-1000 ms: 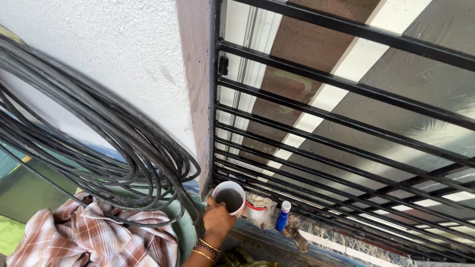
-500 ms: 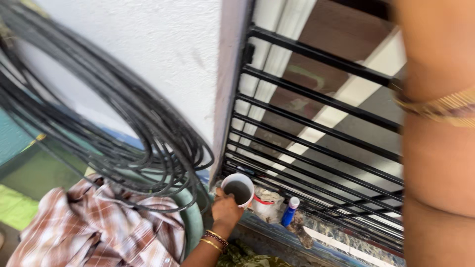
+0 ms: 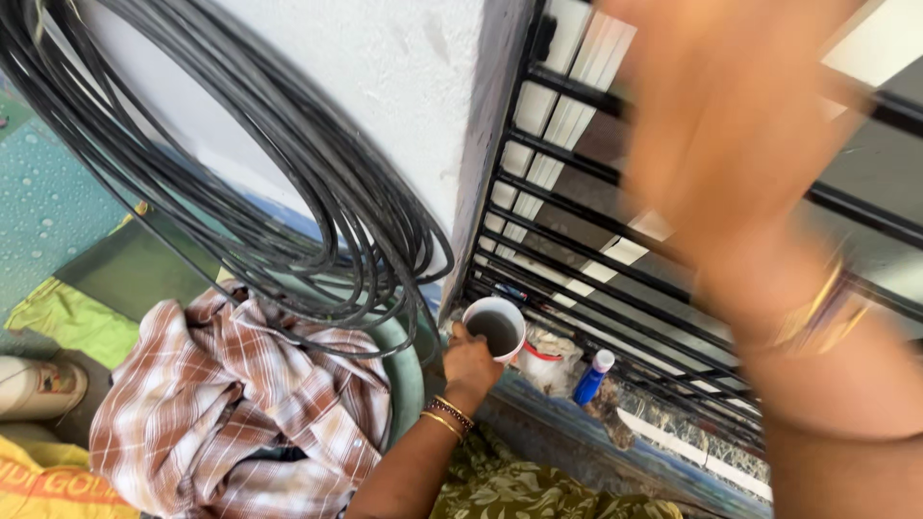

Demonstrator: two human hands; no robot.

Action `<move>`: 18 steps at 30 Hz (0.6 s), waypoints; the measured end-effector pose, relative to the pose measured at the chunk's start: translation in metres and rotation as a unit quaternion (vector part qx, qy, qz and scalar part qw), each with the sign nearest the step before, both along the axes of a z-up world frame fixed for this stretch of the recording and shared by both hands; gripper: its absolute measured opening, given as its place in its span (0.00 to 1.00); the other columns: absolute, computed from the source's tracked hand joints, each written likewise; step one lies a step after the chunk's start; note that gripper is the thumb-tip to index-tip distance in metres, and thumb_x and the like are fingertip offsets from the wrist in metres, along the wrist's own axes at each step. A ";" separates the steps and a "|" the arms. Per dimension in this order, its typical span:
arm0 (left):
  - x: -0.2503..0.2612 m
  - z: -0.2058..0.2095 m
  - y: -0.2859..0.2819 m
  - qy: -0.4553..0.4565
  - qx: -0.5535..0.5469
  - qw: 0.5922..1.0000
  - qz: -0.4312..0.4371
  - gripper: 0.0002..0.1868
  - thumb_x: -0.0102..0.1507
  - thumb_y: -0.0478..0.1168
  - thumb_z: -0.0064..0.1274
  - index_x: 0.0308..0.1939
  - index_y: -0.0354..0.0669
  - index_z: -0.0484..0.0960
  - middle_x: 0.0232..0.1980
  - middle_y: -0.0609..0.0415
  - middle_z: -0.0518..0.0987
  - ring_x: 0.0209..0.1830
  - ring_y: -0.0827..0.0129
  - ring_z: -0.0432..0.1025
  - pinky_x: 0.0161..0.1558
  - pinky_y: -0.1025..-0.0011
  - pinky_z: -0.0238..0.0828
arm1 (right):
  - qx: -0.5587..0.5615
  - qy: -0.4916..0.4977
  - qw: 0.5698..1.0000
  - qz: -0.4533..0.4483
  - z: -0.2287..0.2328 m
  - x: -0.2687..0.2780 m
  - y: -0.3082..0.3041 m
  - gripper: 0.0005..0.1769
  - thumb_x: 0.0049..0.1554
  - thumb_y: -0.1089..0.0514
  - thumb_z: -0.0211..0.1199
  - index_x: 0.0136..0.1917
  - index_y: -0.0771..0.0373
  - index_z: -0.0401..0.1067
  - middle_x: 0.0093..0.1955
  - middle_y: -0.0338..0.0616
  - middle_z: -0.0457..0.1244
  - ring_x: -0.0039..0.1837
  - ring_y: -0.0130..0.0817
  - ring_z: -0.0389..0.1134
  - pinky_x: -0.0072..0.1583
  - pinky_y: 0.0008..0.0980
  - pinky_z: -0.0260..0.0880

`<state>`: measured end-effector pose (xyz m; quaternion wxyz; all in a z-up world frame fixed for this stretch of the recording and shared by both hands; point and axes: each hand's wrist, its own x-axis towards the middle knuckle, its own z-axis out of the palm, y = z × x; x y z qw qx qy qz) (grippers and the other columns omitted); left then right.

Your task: The person scrubs a black metal window grille with a sponge, repeatedly dipping it into a small cup of liquid. They wipe the vertical frame and horizontal bars, moving methodically along the grille.

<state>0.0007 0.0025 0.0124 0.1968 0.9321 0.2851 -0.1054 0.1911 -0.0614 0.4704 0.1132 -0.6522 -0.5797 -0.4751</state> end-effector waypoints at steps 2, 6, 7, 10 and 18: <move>0.000 0.003 0.000 0.010 -0.022 1.000 0.004 0.28 0.53 0.57 0.66 0.47 0.42 0.83 0.58 0.43 0.66 0.52 0.51 0.73 0.50 0.58 0.76 | -0.053 0.119 0.988 0.078 -0.062 -0.057 -0.025 0.21 0.54 0.69 0.57 0.60 0.61 0.74 0.58 0.51 0.68 0.41 0.39 0.73 0.31 0.32 0.70; -0.004 0.004 -0.001 -0.012 -0.033 0.999 0.011 0.25 0.54 0.55 0.65 0.46 0.41 0.84 0.59 0.42 0.67 0.51 0.50 0.73 0.49 0.58 0.76 | -0.353 0.447 0.818 -0.081 -0.209 -0.117 -0.031 0.21 0.49 0.63 0.63 0.57 0.59 0.75 0.55 0.49 0.67 0.47 0.50 0.72 0.43 0.44 0.74; -0.003 0.003 -0.001 -0.014 -0.030 0.999 0.010 0.25 0.54 0.54 0.65 0.46 0.41 0.84 0.59 0.41 0.66 0.51 0.49 0.73 0.49 0.58 0.76 | -0.391 0.462 0.787 -0.115 -0.248 -0.112 -0.027 0.19 0.49 0.62 0.63 0.56 0.60 0.74 0.54 0.50 0.66 0.52 0.51 0.72 0.49 0.45 0.74; -0.003 0.000 -0.003 -0.008 -0.025 1.000 0.006 0.25 0.53 0.52 0.65 0.47 0.41 0.84 0.60 0.40 0.66 0.51 0.49 0.73 0.49 0.57 0.75 | -0.430 0.505 0.741 -0.109 -0.361 -0.085 -0.018 0.10 0.53 0.64 0.60 0.49 0.61 0.76 0.57 0.53 0.66 0.56 0.52 0.71 0.55 0.46 0.73; 0.001 -0.002 -0.008 0.031 0.024 0.999 0.000 0.29 0.53 0.52 0.64 0.48 0.32 0.82 0.59 0.41 0.67 0.49 0.52 0.73 0.47 0.59 0.76 | -0.549 0.512 0.656 -0.077 -0.507 -0.058 0.006 0.12 0.57 0.58 0.57 0.50 0.61 0.78 0.58 0.55 0.67 0.58 0.51 0.70 0.59 0.46 0.71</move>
